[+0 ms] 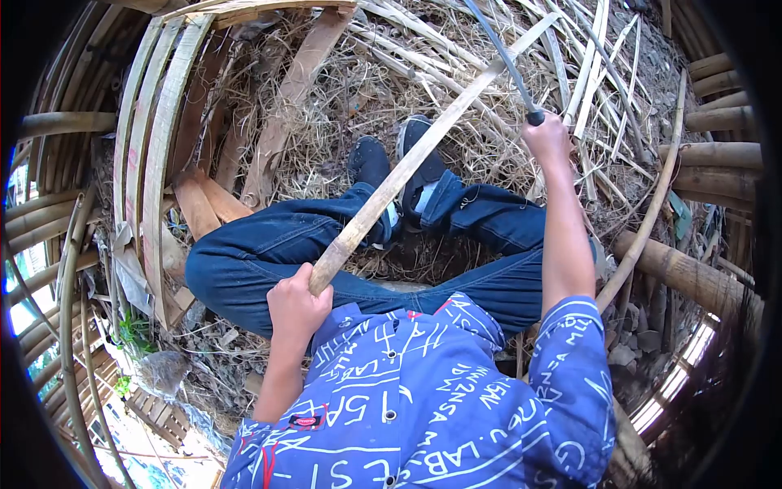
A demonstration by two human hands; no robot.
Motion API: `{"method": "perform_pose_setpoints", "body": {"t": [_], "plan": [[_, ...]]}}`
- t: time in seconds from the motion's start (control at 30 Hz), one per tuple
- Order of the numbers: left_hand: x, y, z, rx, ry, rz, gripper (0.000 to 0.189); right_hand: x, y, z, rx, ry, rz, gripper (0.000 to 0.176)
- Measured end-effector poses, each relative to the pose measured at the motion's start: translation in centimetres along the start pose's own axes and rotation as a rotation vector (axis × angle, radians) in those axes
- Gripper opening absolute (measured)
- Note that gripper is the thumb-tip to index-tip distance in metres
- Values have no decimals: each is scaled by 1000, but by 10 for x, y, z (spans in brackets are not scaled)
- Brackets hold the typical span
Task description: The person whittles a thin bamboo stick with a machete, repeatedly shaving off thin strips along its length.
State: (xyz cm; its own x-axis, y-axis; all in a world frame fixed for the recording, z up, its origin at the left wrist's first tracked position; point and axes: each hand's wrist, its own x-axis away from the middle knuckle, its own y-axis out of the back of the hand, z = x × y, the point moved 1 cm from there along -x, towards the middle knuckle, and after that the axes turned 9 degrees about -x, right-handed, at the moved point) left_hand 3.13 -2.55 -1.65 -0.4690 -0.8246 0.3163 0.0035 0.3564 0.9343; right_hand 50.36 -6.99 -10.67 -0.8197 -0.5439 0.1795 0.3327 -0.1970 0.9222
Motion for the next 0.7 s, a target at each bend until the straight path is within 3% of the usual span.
{"method": "perform_pose_setpoints", "body": {"t": [0.07,0.13,0.2,0.27,0.33,0.47,0.63,0.7], "plan": [[0,-1,-1,-6,19,13,22,28,-11,11,-167,66,66,27],[-2,-1,-3,-15,35,21,22,72,-31,21,-262,259,27,25],[-2,1,-5,-7,60,20,23,129,-28,54,-419,231,193,23],[-3,3,-8,13,85,25,22,178,-37,74,-511,370,253,22],[-3,2,-8,35,105,32,21,214,-36,93,-387,446,409,22],[-4,-1,-7,15,115,8,22,253,-46,112,-382,558,525,24],[0,-3,-3,37,115,-6,23,246,-46,108,-294,605,482,26],[1,-4,-1,25,74,-18,23,230,-43,98,-177,522,439,27]]}}
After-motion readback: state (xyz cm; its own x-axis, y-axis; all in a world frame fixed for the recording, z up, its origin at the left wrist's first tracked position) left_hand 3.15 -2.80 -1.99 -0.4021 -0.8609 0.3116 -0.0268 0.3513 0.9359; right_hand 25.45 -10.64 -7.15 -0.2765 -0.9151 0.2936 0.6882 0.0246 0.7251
